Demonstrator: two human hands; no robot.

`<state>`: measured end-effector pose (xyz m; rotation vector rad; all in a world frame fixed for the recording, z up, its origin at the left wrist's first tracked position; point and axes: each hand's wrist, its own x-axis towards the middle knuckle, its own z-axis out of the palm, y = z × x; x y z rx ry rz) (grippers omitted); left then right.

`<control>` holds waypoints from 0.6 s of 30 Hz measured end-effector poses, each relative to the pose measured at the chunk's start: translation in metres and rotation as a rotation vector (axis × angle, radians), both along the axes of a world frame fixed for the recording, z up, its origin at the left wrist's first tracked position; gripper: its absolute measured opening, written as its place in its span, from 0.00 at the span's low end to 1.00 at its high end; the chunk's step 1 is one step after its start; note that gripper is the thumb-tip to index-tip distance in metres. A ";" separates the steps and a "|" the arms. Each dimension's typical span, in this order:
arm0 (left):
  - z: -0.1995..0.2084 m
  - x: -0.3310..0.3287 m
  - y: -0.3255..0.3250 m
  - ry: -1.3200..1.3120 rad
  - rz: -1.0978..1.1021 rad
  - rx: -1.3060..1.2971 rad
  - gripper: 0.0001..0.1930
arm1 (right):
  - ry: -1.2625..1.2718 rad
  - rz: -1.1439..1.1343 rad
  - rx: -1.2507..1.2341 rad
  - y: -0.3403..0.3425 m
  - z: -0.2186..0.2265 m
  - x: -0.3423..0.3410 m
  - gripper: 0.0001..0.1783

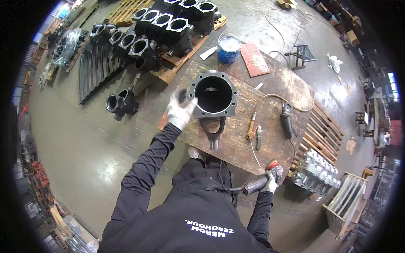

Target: The person uses a handheld angle grinder to smooth the edges and surfaces of a black metal pipe fitting. They rotate the part to access different areas, then flip it over to grind the interior and exterior edges before placing it back on the workbench.

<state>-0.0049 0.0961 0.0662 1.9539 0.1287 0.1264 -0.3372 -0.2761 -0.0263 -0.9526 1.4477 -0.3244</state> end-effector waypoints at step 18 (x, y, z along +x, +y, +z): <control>-0.040 0.069 -0.026 0.350 -0.332 -0.839 0.43 | 0.008 -0.205 0.139 0.079 0.004 0.013 0.20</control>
